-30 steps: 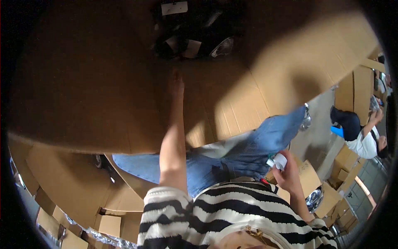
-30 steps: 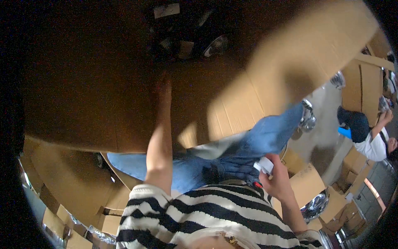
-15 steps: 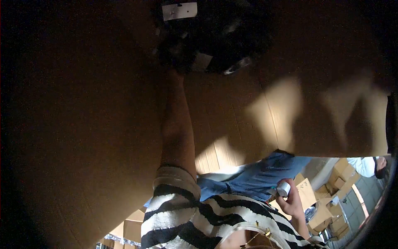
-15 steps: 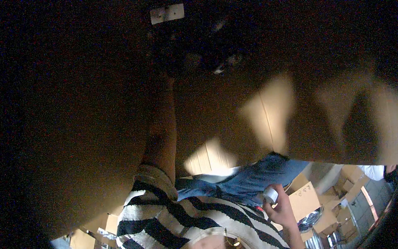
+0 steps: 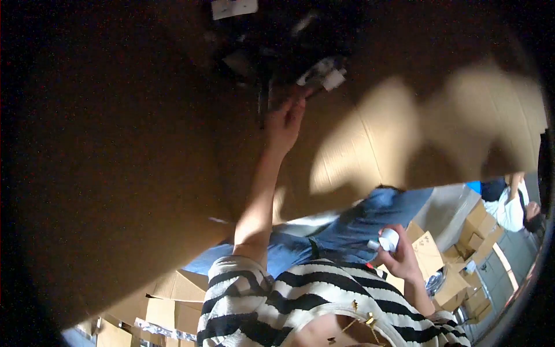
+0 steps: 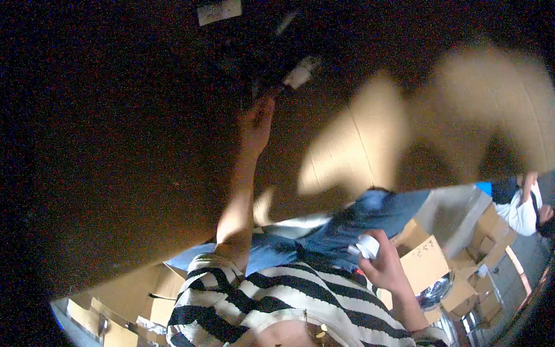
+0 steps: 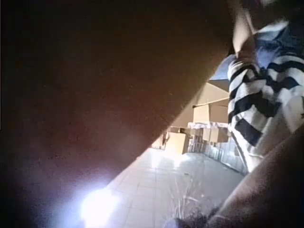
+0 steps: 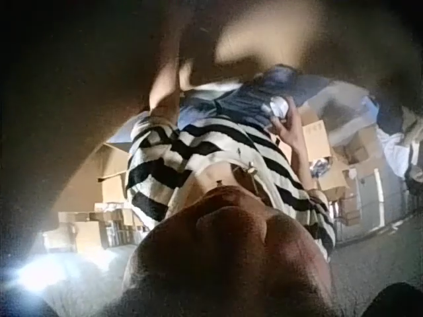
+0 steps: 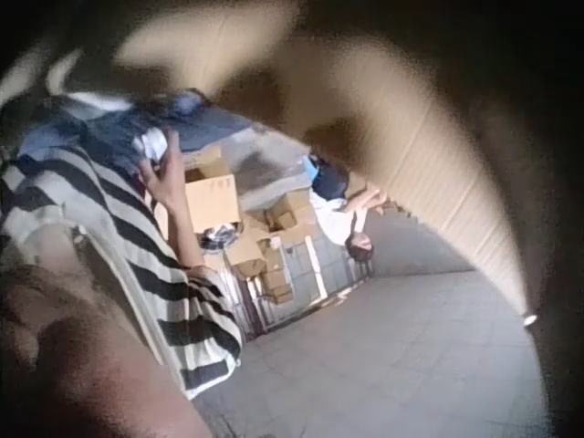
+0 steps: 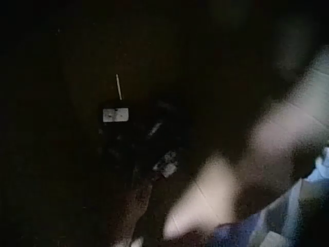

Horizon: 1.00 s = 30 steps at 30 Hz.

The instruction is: The person sorts plastic headlight housings from a large cardboard box and tests light components using a testing device.

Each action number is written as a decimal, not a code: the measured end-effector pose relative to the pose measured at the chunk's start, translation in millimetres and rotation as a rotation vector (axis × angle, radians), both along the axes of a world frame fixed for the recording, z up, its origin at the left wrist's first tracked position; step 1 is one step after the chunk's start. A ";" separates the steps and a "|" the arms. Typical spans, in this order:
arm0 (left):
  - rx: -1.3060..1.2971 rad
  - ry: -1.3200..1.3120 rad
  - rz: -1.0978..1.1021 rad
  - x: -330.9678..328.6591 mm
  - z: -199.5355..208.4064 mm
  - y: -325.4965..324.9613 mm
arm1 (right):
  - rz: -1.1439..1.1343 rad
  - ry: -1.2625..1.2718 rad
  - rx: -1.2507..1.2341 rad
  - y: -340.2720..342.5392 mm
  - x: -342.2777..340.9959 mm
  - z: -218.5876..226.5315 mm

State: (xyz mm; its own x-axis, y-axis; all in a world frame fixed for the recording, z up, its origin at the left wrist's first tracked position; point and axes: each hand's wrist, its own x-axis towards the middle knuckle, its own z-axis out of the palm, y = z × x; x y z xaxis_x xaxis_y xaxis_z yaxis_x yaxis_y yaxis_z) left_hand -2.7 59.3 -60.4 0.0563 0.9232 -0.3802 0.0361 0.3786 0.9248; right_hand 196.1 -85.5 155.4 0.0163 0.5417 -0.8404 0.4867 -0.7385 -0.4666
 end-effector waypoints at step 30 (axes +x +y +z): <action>0.542 -0.147 -0.568 99.0 171.9 -145.6 | -0.585 0.315 0.439 -76.1 68.4 48.5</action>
State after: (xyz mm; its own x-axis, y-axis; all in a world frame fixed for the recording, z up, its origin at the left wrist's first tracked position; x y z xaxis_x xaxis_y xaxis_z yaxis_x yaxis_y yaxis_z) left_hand 96.2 -86.3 111.5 0.5885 0.7922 0.1611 -0.0481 -0.1646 0.9852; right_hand 264.6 -161.5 203.9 0.1978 0.8014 -0.5645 -0.1262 -0.5502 -0.8254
